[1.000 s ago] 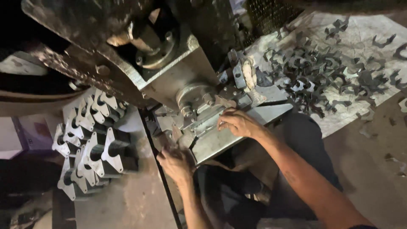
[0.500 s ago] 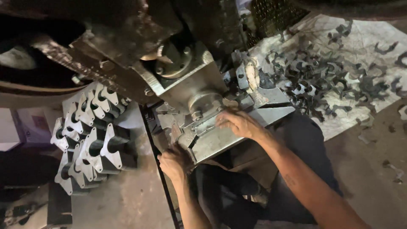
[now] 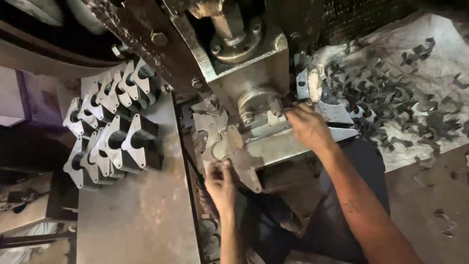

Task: Operating a power press machine to punch or form metal components from small metal plates.

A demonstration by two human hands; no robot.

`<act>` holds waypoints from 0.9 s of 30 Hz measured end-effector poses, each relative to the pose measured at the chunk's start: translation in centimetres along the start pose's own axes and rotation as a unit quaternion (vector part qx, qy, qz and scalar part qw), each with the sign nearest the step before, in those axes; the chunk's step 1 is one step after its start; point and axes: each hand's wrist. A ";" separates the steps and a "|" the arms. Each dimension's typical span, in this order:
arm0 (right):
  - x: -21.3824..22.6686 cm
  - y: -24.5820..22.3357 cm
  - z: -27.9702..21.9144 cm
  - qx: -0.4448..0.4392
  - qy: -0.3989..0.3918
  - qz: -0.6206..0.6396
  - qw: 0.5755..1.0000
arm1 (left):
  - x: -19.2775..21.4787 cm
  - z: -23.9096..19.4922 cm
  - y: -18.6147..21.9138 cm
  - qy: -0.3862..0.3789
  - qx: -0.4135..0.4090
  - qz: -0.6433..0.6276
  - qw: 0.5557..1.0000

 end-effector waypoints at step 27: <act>-5.6 -8.3 -3.9 -0.387 -0.284 0.577 0.661 | -6.1 2.7 -4.7 0.037 0.004 -0.019 0.999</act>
Point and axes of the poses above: each hand's wrist, its own z-axis towards the middle knuckle, its own x-axis out of the back of the hand, y = z × x, and after that the axes turned 15 degrees about -z, right-handed
